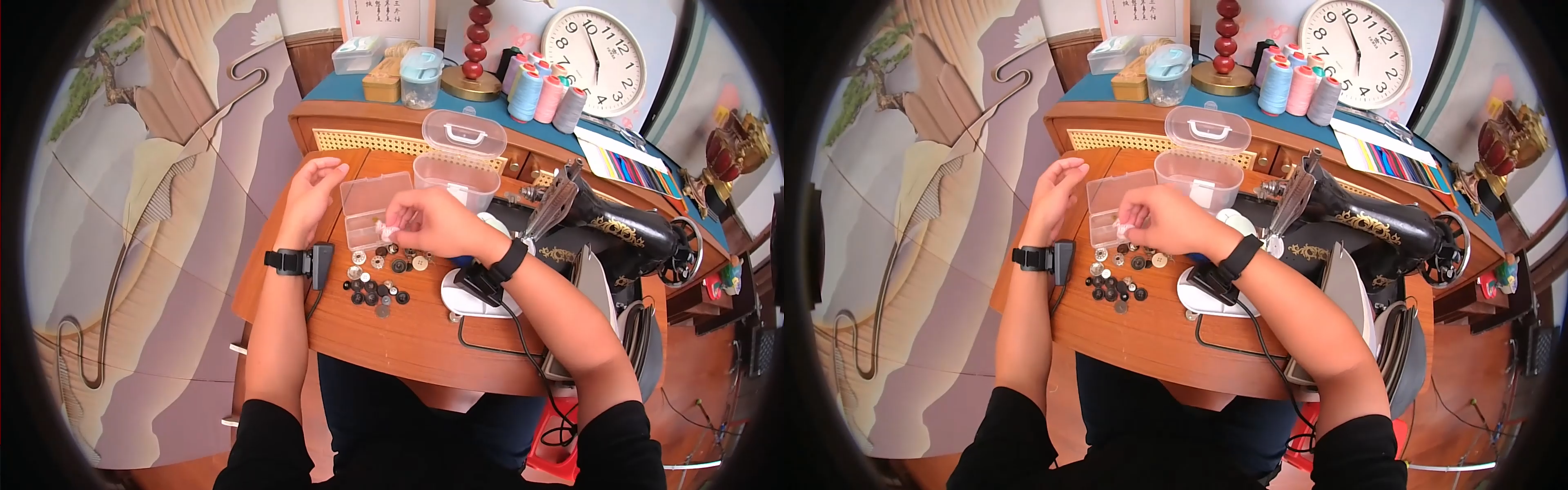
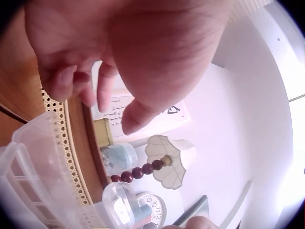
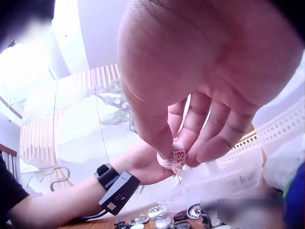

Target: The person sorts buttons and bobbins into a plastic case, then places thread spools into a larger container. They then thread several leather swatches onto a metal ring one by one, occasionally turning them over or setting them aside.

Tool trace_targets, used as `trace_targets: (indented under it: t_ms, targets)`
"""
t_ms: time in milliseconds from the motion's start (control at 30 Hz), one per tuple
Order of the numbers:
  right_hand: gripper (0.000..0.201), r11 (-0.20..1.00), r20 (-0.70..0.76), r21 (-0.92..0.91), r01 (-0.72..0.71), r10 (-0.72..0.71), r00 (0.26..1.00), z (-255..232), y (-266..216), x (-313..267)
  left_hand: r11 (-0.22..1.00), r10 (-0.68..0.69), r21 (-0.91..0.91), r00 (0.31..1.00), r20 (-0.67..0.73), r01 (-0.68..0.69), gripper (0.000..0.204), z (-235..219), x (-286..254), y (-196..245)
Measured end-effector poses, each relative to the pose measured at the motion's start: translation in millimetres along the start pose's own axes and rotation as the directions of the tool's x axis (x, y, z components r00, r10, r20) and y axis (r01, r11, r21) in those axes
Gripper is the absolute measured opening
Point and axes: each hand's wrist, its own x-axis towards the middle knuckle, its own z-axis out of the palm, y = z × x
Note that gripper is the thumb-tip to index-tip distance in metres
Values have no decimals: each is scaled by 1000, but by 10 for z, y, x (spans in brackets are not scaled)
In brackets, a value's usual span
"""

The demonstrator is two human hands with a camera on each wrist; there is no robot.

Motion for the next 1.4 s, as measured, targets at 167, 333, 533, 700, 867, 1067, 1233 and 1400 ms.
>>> trace_targets:
  t_ms: [167, 333, 533, 700, 867, 1067, 1233, 1400]
  targets:
    - [12, 985, -35, 157, -68, 74, 997, -94, 128, 16, 954, 297, -130, 890, 346, -269, 25, 162, -158, 54]
    - [12, 981, -91, 188, -56, 75, 993, -145, 176, 5, 961, 154, 81, 758, 634, -263, 38, 237, -226, 108]
    - [16, 972, -361, 225, 68, 18, 932, -123, 186, 61, 968, 212, 0, 822, 529, -249, 32, 332, -185, 130]
    - [21, 927, -470, 328, 181, -6, 883, -233, 149, 122, 941, 328, -86, 823, 464, -327, 29, 438, -143, 469]
    - [24, 888, -441, 418, 192, 13, 898, -284, 39, 117, 960, 270, -80, 818, 509, -267, 29, 446, -85, 619]
    - [30, 882, -417, 453, 132, 78, 906, -285, -53, 72, 967, 251, -163, 852, 459, -197, 25, 483, -124, 372]
    - [29, 938, -442, 325, 118, 40, 896, -290, 54, 99, 968, 245, -160, 878, 410, -196, 25, 475, -142, 268]
    - [29, 885, -433, 428, 181, 25, 901, -252, 66, 108, 954, 295, -144, 898, 327, -261, 24, 528, -196, 227]
